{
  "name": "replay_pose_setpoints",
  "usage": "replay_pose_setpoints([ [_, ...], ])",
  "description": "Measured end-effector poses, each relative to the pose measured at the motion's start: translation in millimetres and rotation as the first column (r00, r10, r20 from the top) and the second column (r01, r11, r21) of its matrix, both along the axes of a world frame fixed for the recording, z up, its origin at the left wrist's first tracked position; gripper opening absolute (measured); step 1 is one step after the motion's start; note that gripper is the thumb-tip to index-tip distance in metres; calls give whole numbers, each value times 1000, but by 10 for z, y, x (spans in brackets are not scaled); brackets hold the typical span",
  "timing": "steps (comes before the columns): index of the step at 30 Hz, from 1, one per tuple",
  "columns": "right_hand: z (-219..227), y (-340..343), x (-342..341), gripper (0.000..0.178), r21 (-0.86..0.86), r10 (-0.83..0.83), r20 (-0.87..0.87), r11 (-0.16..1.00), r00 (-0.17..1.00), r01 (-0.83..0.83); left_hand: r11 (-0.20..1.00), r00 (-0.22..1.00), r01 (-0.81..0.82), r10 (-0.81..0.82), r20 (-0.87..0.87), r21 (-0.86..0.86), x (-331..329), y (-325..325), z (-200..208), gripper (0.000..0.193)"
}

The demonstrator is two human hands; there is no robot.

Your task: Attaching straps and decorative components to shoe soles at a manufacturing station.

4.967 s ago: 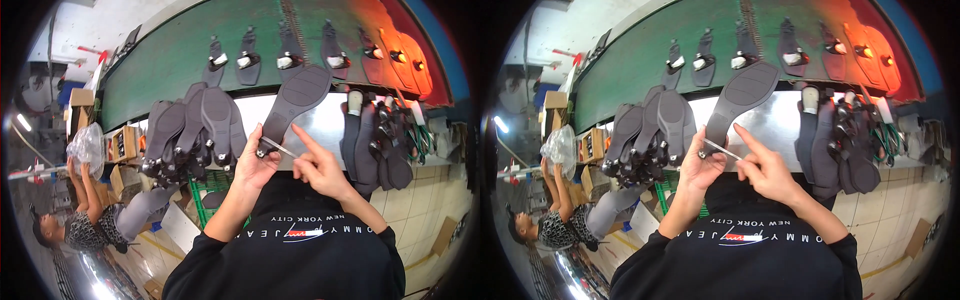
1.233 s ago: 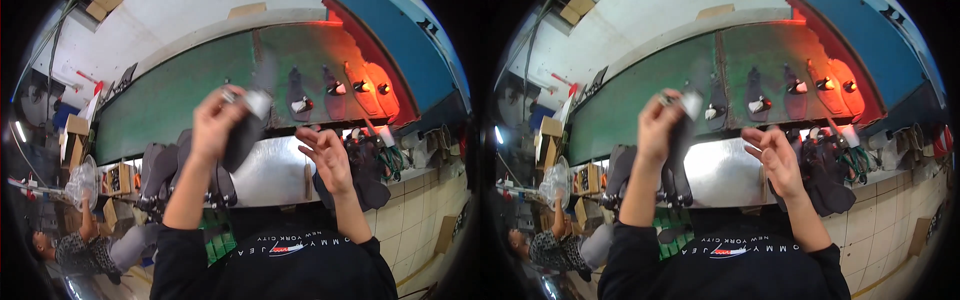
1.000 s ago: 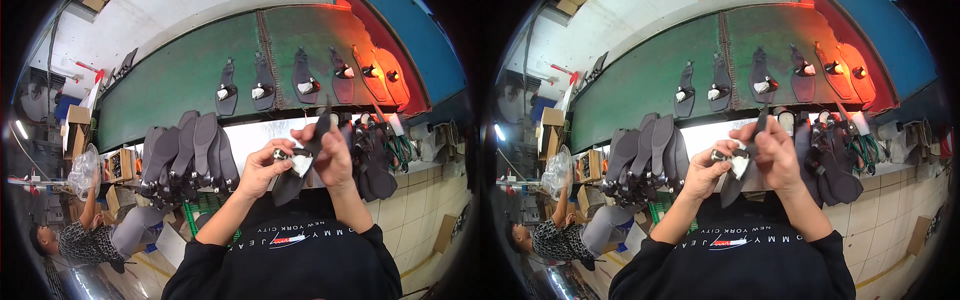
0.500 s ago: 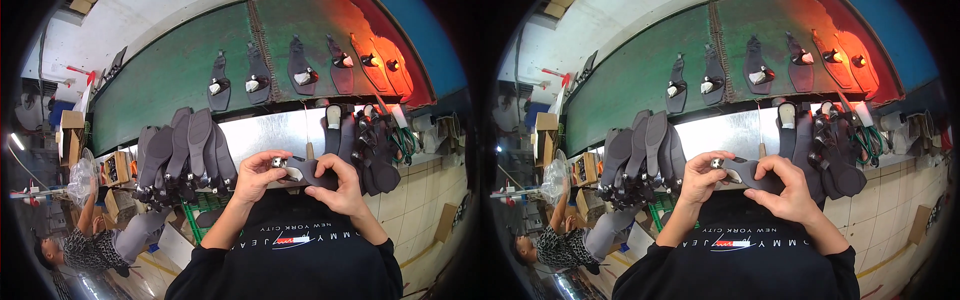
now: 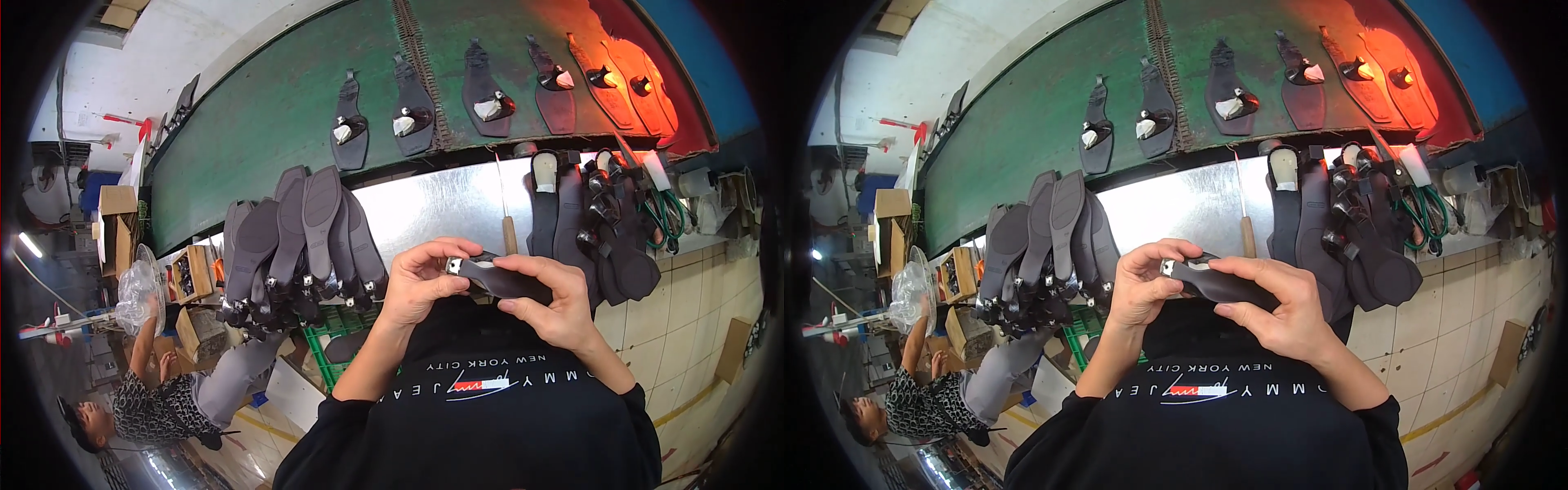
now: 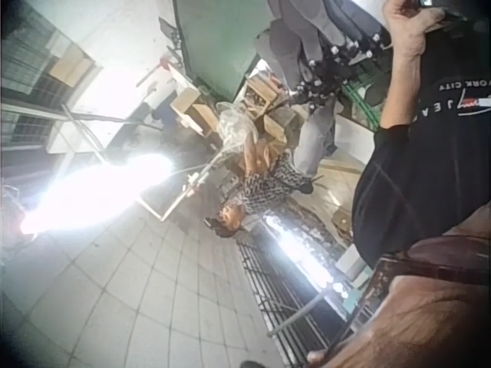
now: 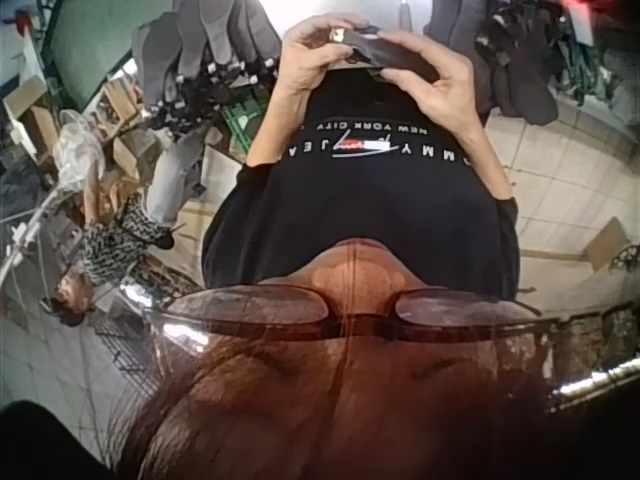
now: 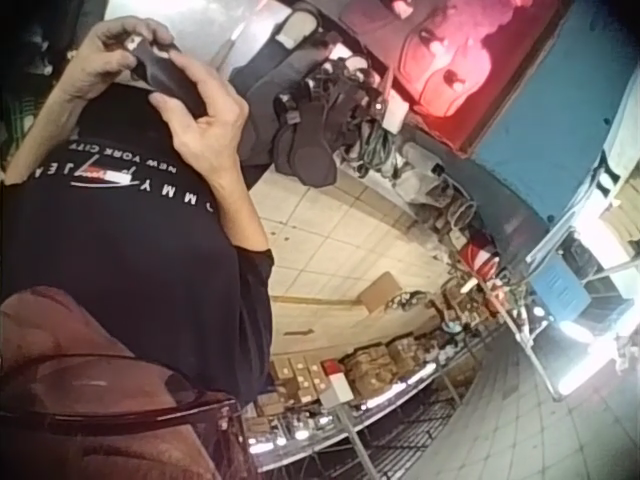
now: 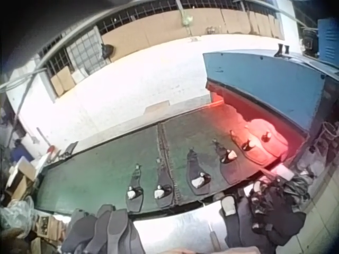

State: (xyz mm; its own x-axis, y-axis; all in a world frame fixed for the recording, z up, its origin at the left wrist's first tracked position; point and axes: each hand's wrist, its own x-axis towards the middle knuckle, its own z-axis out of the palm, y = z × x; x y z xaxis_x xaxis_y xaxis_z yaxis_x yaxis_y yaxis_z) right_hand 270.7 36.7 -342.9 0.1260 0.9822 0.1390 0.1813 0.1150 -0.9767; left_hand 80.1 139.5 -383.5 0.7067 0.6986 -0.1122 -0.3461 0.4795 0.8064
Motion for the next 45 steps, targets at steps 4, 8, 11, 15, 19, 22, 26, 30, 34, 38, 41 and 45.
replay_pose_setpoints([
  [4, -32, -15, 10, 41, -21, 11, -7, 1000, 1000, -11, 1000, 1000, 20, -20, -16, -6, -7, -9, -15, 28],
  [8, -14, -23, 4, 41, -12, 18, -14, 1000, 1000, -19, 1000, 999, 26, -25, -29, 5, -27, -26, -5, 28],
  [11, -11, -31, 7, 41, 7, 18, 30, 1000, 999, -18, 998, 997, 39, -36, -67, 54, -35, -30, 24, 29],
  [15, 14, -12, 15, 39, 26, 16, 123, 999, 992, -19, 985, 991, 51, -30, -128, 166, -17, -41, 44, 31],
  [19, 47, -18, 41, 44, 4, 53, 247, 998, 967, -56, 962, 985, 50, -3, -171, 268, -26, -37, 44, 31],
  [22, 145, -17, 94, 49, -62, 143, 454, 990, 880, -128, 912, 983, 59, 17, -181, 405, -62, -22, 11, 30],
  [26, 122, -7, 61, 51, -16, 62, 309, 998, 949, -60, 909, 984, 11, 64, -166, 416, -88, -29, -45, 29],
  [30, 10, -33, 42, 49, 95, 61, 300, 991, 952, -94, 912, 987, 22, 44, -152, 410, -110, -43, -77, 36],
  [34, -26, -39, 24, 43, 156, 16, 374, 985, 927, -80, 910, 996, 37, -1, -87, 414, -100, -50, -128, 43],
  [38, -85, -53, -2, 40, 190, -23, 400, 980, 916, -58, 856, 992, 72, -9, -124, 511, -89, -53, -126, 42],
  [41, -101, -66, -14, 39, 188, -53, 422, 982, 905, -30, 866, 986, 87, -6, -165, 492, -60, -87, -113, 41],
  [45, -112, -72, -28, 37, 167, -57, 442, 986, 895, -19, 885, 984, 94, -14, -177, 457, -12, -142, -78, 40],
])
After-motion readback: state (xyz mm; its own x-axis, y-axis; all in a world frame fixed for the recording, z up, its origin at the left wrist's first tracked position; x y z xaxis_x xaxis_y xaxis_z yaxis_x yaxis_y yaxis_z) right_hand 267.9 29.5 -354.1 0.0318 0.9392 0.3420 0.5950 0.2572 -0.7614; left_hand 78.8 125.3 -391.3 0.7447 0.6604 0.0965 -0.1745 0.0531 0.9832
